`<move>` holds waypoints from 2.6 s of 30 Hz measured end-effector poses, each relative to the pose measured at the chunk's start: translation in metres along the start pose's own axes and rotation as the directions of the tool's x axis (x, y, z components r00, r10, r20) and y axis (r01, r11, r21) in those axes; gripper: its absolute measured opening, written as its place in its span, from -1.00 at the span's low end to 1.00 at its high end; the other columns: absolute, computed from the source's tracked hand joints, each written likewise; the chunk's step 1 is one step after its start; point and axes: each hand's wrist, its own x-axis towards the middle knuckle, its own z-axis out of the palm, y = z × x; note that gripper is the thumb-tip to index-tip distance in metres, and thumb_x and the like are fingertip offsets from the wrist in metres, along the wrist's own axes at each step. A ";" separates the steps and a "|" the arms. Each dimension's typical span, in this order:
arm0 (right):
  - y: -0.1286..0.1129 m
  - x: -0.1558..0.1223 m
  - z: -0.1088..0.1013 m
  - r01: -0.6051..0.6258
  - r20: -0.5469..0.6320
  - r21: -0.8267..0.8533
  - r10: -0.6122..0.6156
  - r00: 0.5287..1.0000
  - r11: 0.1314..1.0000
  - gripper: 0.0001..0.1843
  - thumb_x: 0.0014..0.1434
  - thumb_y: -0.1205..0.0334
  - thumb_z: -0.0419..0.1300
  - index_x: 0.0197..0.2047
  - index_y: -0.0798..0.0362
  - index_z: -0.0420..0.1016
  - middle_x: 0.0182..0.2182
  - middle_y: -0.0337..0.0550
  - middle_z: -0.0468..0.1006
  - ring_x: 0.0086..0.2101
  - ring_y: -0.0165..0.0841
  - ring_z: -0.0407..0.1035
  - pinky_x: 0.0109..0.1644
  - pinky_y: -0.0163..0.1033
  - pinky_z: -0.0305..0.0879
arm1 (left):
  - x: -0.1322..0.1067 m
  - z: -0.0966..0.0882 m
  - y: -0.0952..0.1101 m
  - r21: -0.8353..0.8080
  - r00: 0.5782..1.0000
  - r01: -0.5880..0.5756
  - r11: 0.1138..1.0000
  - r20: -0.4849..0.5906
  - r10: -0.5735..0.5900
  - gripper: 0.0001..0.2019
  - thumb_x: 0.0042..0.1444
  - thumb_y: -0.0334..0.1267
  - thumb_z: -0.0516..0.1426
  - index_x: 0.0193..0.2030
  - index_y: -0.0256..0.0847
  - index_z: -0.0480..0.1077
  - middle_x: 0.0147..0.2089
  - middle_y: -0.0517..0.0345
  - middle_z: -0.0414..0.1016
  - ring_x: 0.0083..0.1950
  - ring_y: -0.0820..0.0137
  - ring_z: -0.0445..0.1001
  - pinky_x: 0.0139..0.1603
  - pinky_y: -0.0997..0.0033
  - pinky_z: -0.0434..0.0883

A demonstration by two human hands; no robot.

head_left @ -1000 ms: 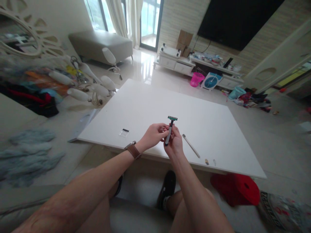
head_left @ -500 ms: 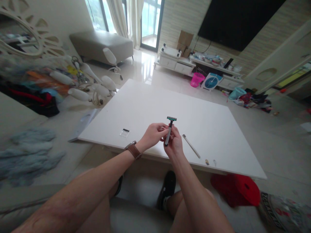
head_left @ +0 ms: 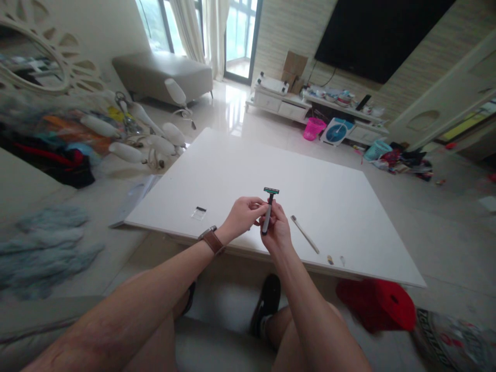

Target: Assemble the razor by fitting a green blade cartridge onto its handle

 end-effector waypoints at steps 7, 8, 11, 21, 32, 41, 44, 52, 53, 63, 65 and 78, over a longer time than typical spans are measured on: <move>0.001 0.001 -0.001 -0.008 0.012 0.004 0.008 1.000 1.000 -0.86 0.10 0.28 0.36 -0.39 0.05 0.45 -0.55 -0.38 0.55 -0.65 -0.59 0.32 -0.63 -0.52 0.25 | 0.000 0.000 0.001 0.013 1.000 -0.009 1.000 -0.007 0.009 -0.73 0.11 -0.15 0.21 -0.23 -0.36 0.56 -0.45 0.07 0.57 -0.48 0.41 0.52 -0.53 0.48 0.54; 0.001 0.001 -0.001 -0.008 0.015 0.004 0.008 1.000 1.000 -0.86 0.10 0.27 0.36 -0.39 0.05 0.46 -0.55 -0.38 0.55 -0.65 -0.59 0.32 -0.62 -0.52 0.25 | 0.000 0.000 0.001 0.008 1.000 -0.010 1.000 -0.008 0.010 -0.73 0.11 -0.15 0.21 -0.24 -0.36 0.56 -0.45 0.07 0.57 -0.48 0.42 0.52 -0.53 0.48 0.53; 0.001 0.000 -0.001 -0.009 0.019 -0.004 0.009 1.000 1.000 -0.87 0.12 0.27 0.34 -0.38 0.05 0.46 -0.55 -0.39 0.54 -0.66 -0.60 0.29 -0.62 -0.52 0.25 | 0.000 0.000 0.001 0.000 1.000 -0.017 1.000 -0.006 0.017 -0.73 0.12 -0.13 0.21 -0.24 -0.35 0.56 -0.46 0.07 0.56 -0.48 0.42 0.52 -0.53 0.49 0.53; 0.001 -0.001 0.000 -0.005 0.019 -0.013 0.006 1.000 1.000 -0.87 0.12 0.26 0.34 -0.40 0.05 0.46 -0.54 -0.39 0.55 -0.65 -0.60 0.29 -0.63 -0.52 0.22 | -0.001 -0.001 0.002 -0.014 1.000 -0.024 1.000 0.006 0.024 -0.70 0.12 -0.09 0.21 -0.24 -0.35 0.56 -0.47 0.09 0.55 -0.49 0.43 0.51 -0.53 0.49 0.52; 0.002 -0.001 -0.001 0.019 0.032 -0.040 -0.018 0.999 0.999 -0.78 0.09 0.23 0.37 -0.44 0.05 0.40 -0.60 -0.43 0.47 -0.67 -0.59 0.27 -0.64 -0.51 0.22 | 0.000 -0.002 0.004 -0.049 0.999 0.014 0.999 0.030 -0.013 -0.67 0.13 -0.04 0.21 -0.31 -0.34 0.53 -0.43 0.05 0.58 -0.47 0.41 0.53 -0.53 0.51 0.51; 0.002 -0.002 0.000 0.032 0.030 -0.060 -0.030 0.999 0.998 -0.79 0.08 0.23 0.37 -0.44 0.04 0.40 -0.62 -0.43 0.44 -0.67 -0.57 0.27 -0.64 -0.50 0.23 | 0.001 -0.002 0.003 -0.093 0.999 0.032 0.995 0.043 -0.028 -0.64 0.10 0.02 0.22 -0.35 -0.33 0.49 -0.45 0.07 0.54 -0.47 0.42 0.51 -0.53 0.50 0.50; 0.001 -0.004 0.001 0.034 0.021 -0.068 -0.033 0.999 0.997 -0.79 0.04 0.23 0.40 -0.43 0.03 0.42 -0.62 -0.43 0.46 -0.66 -0.58 0.28 -0.62 -0.49 0.25 | 0.002 -0.002 -0.001 -0.110 0.998 0.037 0.993 0.054 -0.032 -0.63 0.10 0.02 0.22 -0.33 -0.32 0.49 -0.45 0.11 0.50 -0.46 0.43 0.49 -0.53 0.50 0.50; -0.001 -0.007 0.004 0.006 0.077 -0.013 -0.005 0.997 1.000 -0.86 -0.02 0.34 0.35 -0.41 0.03 0.45 -0.48 -0.40 0.58 -0.53 -0.49 0.41 -0.45 -0.34 0.42 | 0.003 -0.001 0.003 -0.191 0.994 0.099 0.977 0.054 -0.090 -0.63 0.08 0.01 0.22 -0.20 -0.32 0.49 -0.41 0.11 0.48 -0.36 0.35 0.53 -0.49 0.42 0.54; -0.002 -0.007 0.004 0.010 0.074 -0.018 -0.008 0.997 1.000 -0.88 -0.01 0.34 0.34 -0.39 0.03 0.47 -0.45 -0.38 0.60 -0.51 -0.48 0.43 -0.43 -0.33 0.42 | 0.003 -0.001 0.004 -0.202 0.994 0.102 0.974 0.053 -0.093 -0.62 0.07 0.01 0.22 -0.19 -0.32 0.49 -0.40 0.09 0.50 -0.35 0.35 0.54 -0.48 0.42 0.54; -0.005 -0.002 0.003 0.051 0.050 -0.024 -0.049 0.998 0.998 -0.89 0.00 0.41 0.31 -0.36 0.05 0.53 -0.43 -0.30 0.63 -0.50 -0.49 0.45 -0.48 -0.43 0.35 | 0.005 -0.006 0.007 -0.224 0.989 0.131 0.966 0.098 -0.111 -0.64 0.01 -0.13 0.28 -0.10 -0.31 0.53 -0.33 0.03 0.58 -0.32 0.34 0.55 -0.42 0.39 0.57; -0.005 -0.002 0.003 0.043 0.056 -0.025 -0.041 0.998 0.999 -0.90 0.00 0.41 0.30 -0.37 0.05 0.53 -0.44 -0.29 0.63 -0.52 -0.49 0.44 -0.49 -0.43 0.36 | 0.006 -0.007 0.007 -0.220 0.988 0.131 0.967 0.106 -0.110 -0.64 0.01 -0.13 0.28 -0.09 -0.31 0.54 -0.32 0.03 0.58 -0.31 0.34 0.55 -0.42 0.39 0.57; -0.009 -0.003 0.008 0.000 0.011 -0.014 0.001 1.000 1.000 -0.88 -0.02 0.47 0.31 -0.40 0.07 0.58 -0.46 -0.28 0.63 -0.52 -0.48 0.44 -0.52 -0.42 0.37 | 0.005 -0.013 0.010 -0.157 0.990 0.100 0.982 0.117 -0.082 -0.54 0.04 -0.07 0.28 0.02 -0.33 0.55 -0.25 -0.02 0.61 -0.30 0.33 0.57 -0.43 0.41 0.57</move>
